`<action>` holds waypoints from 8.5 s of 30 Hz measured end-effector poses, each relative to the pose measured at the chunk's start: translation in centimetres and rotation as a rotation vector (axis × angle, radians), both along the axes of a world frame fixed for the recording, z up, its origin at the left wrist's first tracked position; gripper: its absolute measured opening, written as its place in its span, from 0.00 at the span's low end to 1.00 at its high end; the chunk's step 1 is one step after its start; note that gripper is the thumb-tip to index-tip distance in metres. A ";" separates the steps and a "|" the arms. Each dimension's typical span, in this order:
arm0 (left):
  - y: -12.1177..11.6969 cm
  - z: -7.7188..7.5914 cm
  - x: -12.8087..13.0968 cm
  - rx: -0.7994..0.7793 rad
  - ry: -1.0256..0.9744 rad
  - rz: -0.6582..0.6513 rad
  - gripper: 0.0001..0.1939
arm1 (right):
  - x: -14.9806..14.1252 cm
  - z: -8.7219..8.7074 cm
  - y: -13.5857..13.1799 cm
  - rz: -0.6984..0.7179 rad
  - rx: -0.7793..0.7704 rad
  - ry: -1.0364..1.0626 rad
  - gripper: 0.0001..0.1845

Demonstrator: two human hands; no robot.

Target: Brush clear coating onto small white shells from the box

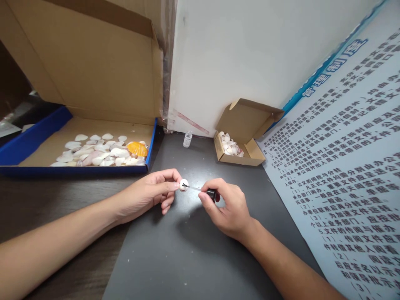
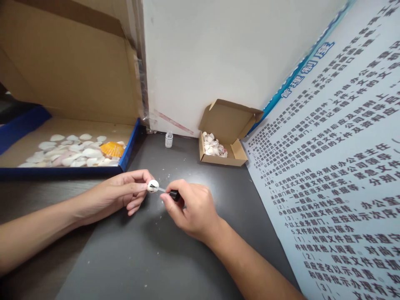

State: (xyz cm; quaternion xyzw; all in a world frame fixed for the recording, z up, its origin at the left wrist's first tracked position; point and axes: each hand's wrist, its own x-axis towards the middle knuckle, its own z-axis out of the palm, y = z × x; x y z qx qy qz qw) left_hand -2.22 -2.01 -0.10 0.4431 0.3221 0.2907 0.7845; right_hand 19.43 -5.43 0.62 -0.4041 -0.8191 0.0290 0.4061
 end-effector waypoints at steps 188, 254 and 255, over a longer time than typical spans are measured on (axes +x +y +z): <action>0.4 -0.5 -0.1 -0.041 0.009 0.014 0.08 | 0.3 0.3 -0.4 0.186 -0.612 0.345 0.07; -0.1 -0.1 0.1 0.083 0.083 0.001 0.12 | 0.2 -0.1 -0.4 0.148 -0.223 0.046 0.07; -0.1 -0.2 0.1 0.091 0.090 -0.010 0.11 | 0.2 -0.1 -0.3 0.145 -0.222 0.053 0.07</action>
